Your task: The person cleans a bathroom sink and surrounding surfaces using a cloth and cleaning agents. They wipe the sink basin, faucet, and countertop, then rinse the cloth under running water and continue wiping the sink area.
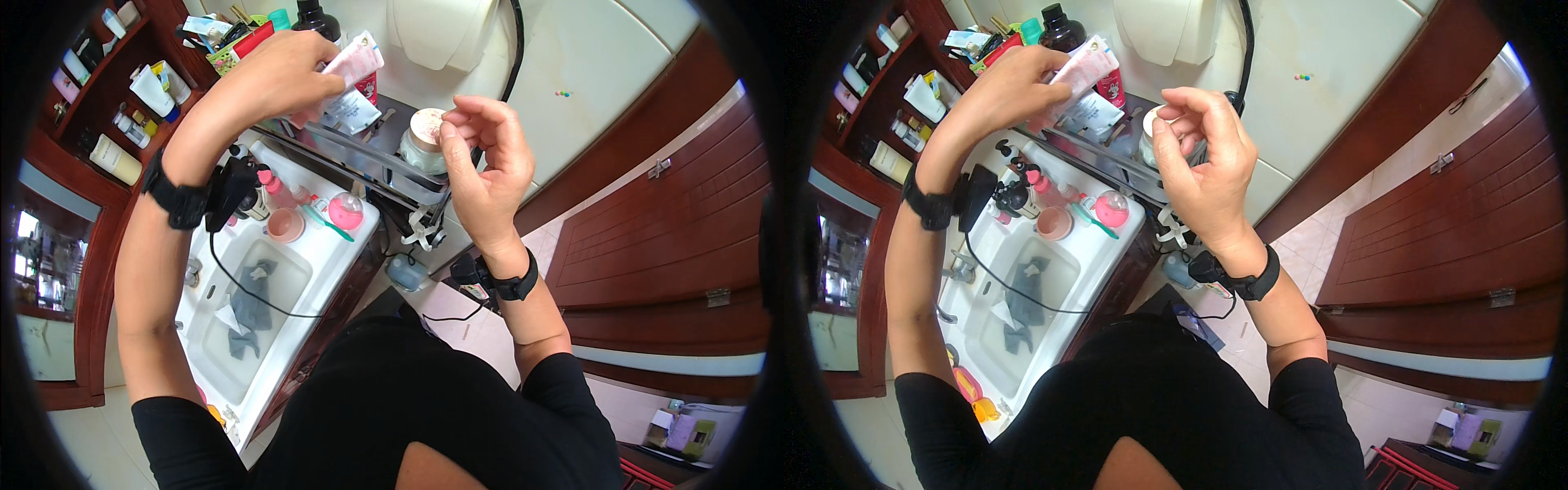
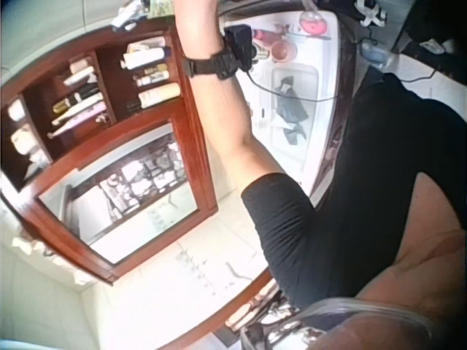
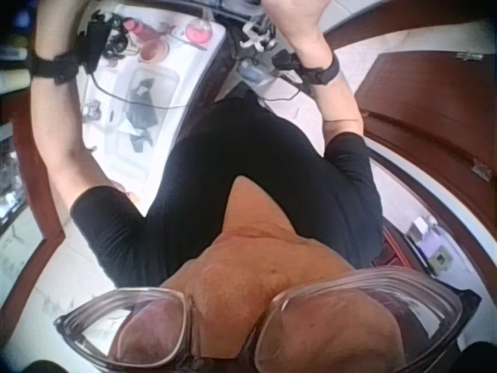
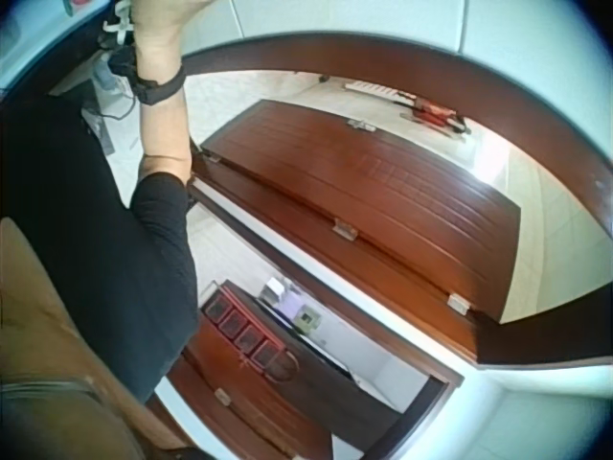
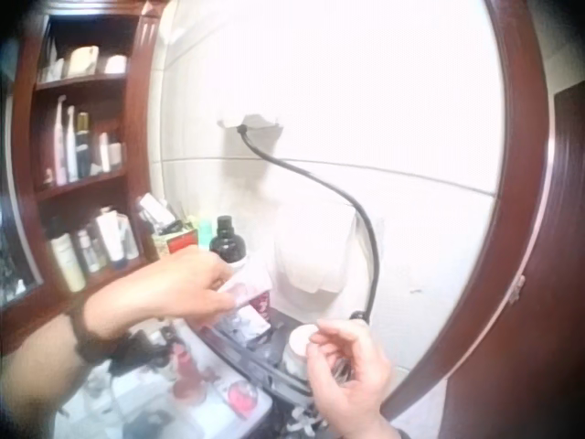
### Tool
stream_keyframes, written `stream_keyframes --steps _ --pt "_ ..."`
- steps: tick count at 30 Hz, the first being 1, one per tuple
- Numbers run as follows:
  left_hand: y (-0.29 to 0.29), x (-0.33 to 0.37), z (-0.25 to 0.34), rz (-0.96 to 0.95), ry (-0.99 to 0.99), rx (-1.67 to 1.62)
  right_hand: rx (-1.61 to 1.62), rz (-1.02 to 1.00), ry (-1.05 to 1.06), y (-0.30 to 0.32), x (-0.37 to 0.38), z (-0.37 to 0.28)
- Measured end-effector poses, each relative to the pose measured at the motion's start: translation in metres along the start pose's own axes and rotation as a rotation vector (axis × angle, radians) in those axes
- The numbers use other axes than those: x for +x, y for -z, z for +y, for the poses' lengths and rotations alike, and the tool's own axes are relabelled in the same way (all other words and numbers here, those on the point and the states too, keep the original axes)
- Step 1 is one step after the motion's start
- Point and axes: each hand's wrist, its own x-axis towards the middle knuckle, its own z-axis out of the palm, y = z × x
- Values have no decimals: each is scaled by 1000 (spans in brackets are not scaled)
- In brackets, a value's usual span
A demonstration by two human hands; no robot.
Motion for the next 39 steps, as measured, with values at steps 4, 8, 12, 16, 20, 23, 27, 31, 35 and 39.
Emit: stream_keyframes --steps 4,8,12,16,20,23,27,31,35,39 --pt "-1 16 19 -85 8 58 -4 -26 -40 4 -9 7" --pt "-10 27 30 -122 -22 244 -48 -53 -2 2 -16 13" --pt "-36 28 36 -176 15 198 -66 -70 34 -1 -22 16" --pt "-41 20 39 -80 107 -45 -83 -70 81 1 -27 18" --pt "-29 9 16 160 -11 -146 -79 -80 110 0 -28 21" --pt "-14 -3 16 159 64 -155 -126 -95 137 2 -30 25" --pt "-8 -3 13 188 -11 -67 -133 -74 164 -3 -34 26" --pt "-16 21 12 262 -124 119 -175 -73 214 -4 -35 25" --pt "-34 44 14 243 -86 304 -164 -81 277 -4 -35 27" --pt "-44 57 23 118 -39 296 -161 -84 286 -1 -34 28"
